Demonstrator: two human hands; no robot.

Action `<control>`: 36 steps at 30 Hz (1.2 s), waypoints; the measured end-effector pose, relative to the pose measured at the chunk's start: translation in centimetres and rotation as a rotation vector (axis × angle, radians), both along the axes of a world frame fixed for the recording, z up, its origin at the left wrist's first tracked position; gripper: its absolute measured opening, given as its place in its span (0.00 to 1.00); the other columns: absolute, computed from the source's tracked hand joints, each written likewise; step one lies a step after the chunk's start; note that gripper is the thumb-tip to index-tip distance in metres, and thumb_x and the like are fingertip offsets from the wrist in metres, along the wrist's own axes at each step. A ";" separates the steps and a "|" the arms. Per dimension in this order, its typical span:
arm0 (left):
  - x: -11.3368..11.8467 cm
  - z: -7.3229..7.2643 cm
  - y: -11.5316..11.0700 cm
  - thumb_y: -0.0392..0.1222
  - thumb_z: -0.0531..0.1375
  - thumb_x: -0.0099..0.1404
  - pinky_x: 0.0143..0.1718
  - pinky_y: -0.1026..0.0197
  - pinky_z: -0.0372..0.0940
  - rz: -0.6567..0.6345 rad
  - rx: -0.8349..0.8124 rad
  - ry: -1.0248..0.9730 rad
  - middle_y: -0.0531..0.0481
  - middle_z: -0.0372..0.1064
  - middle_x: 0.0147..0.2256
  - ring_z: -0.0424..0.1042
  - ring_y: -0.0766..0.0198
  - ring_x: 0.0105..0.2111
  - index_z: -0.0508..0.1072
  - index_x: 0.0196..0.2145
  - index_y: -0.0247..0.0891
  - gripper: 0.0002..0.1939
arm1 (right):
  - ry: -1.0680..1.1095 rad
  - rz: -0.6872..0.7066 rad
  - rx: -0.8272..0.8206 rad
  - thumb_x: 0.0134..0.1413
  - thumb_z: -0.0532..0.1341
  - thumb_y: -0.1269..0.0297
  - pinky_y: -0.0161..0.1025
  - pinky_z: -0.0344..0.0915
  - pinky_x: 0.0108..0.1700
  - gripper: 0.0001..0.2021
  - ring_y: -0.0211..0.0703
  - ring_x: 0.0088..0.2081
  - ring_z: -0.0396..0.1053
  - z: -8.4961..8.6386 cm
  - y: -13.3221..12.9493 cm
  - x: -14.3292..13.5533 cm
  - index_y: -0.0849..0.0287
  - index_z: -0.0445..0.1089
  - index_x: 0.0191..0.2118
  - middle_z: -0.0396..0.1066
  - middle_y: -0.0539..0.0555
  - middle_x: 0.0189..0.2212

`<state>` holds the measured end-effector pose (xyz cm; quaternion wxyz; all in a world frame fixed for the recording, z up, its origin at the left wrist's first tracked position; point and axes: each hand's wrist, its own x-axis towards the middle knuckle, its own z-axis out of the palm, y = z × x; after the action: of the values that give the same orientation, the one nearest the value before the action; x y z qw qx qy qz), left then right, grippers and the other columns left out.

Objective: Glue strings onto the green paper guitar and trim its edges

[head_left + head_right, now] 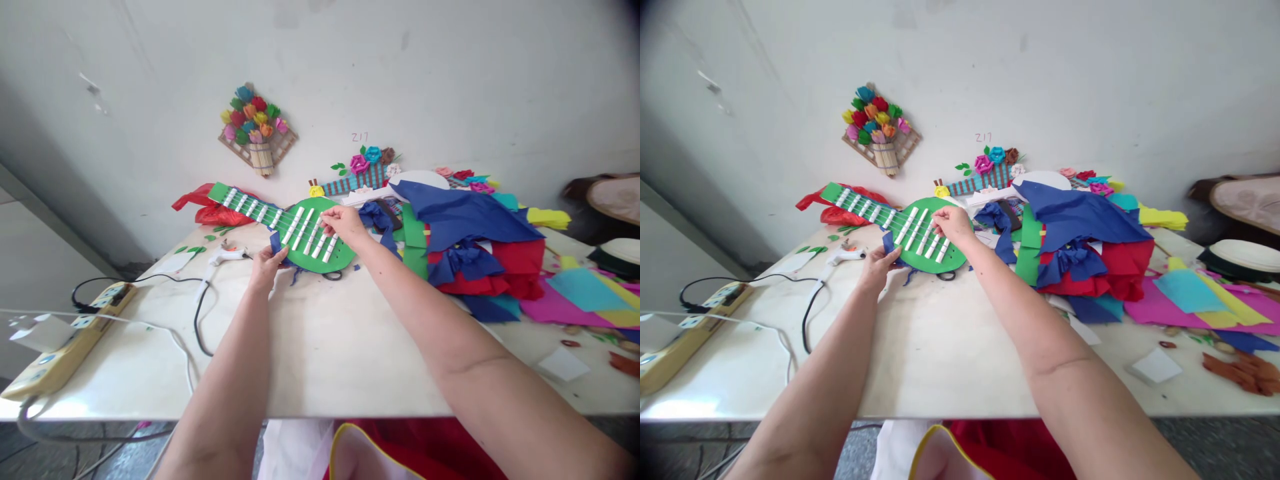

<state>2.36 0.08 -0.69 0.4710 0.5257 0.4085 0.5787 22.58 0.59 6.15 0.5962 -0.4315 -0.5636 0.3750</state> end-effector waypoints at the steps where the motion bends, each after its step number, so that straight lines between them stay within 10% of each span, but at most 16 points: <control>1: 0.0 0.0 0.0 0.52 0.69 0.41 0.24 0.62 0.66 0.001 -0.003 -0.004 0.49 0.72 0.25 0.69 0.65 0.22 0.74 0.32 0.32 0.24 | -0.018 -0.011 -0.007 0.47 0.58 0.76 0.30 0.60 0.18 0.06 0.31 0.15 0.61 0.0 0.0 0.0 0.61 0.66 0.24 0.65 0.45 0.15; 19: -0.9 -0.7 1.1 0.49 0.69 0.38 0.27 0.61 0.66 0.238 -0.006 -0.256 0.52 0.68 0.24 0.67 0.67 0.24 0.71 0.28 0.33 0.21 | -0.171 0.240 -0.133 0.54 0.54 0.68 0.26 0.41 0.13 0.16 0.25 0.11 0.45 0.1 -1.2 0.9 0.59 0.52 0.18 0.51 0.41 0.09; 27: -1.1 -0.7 1.2 0.46 0.68 0.37 0.28 0.61 0.66 0.318 -0.013 -0.355 0.54 0.66 0.23 0.66 0.69 0.22 0.70 0.27 0.34 0.20 | -0.382 -0.023 -0.178 0.46 0.62 0.74 0.28 0.56 0.19 0.11 0.29 0.15 0.58 -0.7 0.0 2.6 0.62 0.60 0.19 0.61 0.45 0.12; 36: -0.9 -0.4 0.9 0.46 0.69 0.37 0.30 0.61 0.66 0.301 -0.019 -0.379 0.54 0.66 0.23 0.66 0.70 0.23 0.70 0.27 0.35 0.19 | -1.026 -0.364 -0.018 0.57 0.50 0.54 0.35 0.58 0.32 0.20 0.44 0.33 0.68 -1.3 1.1 3.6 0.63 0.73 0.28 0.73 0.57 0.28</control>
<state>1.45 0.94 -1.07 0.4526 0.3367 0.3920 0.7268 26.14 1.68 4.80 0.2964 -0.6547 -0.6952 0.0117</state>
